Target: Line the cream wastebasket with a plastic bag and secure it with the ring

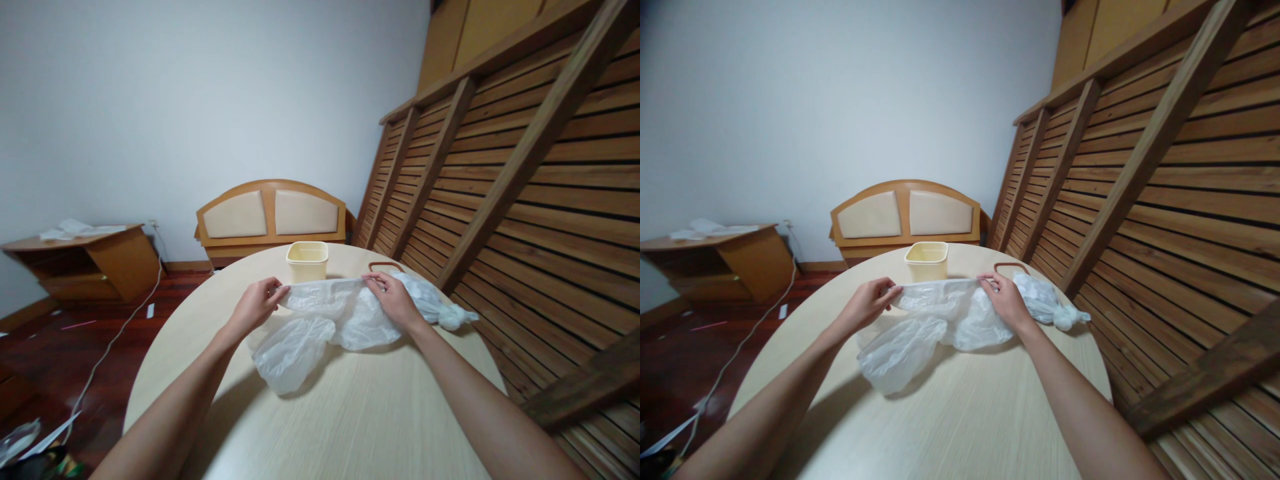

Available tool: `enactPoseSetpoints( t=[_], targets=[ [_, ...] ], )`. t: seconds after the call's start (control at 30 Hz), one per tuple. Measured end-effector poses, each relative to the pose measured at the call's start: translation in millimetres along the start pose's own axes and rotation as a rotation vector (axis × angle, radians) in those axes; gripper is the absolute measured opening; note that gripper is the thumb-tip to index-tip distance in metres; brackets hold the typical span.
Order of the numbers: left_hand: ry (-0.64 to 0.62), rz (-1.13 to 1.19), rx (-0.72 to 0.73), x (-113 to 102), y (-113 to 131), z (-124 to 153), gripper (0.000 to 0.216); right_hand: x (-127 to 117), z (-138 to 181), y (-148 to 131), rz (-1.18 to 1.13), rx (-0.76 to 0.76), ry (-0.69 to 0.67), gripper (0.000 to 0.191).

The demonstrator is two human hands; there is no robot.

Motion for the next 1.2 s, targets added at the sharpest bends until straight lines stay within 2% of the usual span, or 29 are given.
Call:
enactPoseSetpoints(
  t=[0.2,0.37,0.5,0.6,0.63,0.7,0.83,0.9,1.0,1.13,1.2],
  targets=[
    [0.033,0.236,0.082,11,17,4,0.03,19,3,-8,-0.224,0.046,-0.045,0.042],
    [-0.075,0.325,0.177,31,33,8,0.024,41,12,-31,-0.243,-0.005,-0.176,0.051],
    [-0.164,0.261,0.235,45,41,11,0.023,54,21,-45,-0.118,-0.103,-0.291,0.088],
    [-0.213,0.186,0.307,52,47,15,0.024,60,26,-53,0.01,-0.189,-0.288,0.105],
    [-0.227,0.157,0.333,54,49,16,0.026,62,27,-55,0.057,-0.226,-0.274,0.104],
    [-0.253,0.093,0.385,58,53,19,0.03,65,29,-59,0.133,-0.283,-0.256,0.09],
    [-0.292,0.013,0.455,62,59,25,0.04,67,29,-60,0.186,-0.305,-0.244,0.035],
    [-0.298,-0.011,0.44,60,61,27,0.04,66,27,-58,0.184,-0.291,-0.23,0.019],
    [-0.286,-0.081,0.392,55,62,30,0.049,57,21,-52,0.156,-0.218,-0.162,0.011],
    [-0.328,-0.227,0.309,55,55,31,0.097,32,11,-34,0.12,-0.082,-0.005,0.019],
    [-0.376,-0.288,0.247,59,47,30,0.113,17,5,-20,0.124,-0.038,0.053,0.026]
  ],
)
Point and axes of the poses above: each hand's wrist, its own z-axis away from the middle knuckle, its own x-axis out of the palm, y = z × x, the point moved 4 cm from there along -z, towards the middle knuckle, and after that the axes turned 12 degrees about -y, right-handed, at the moved point
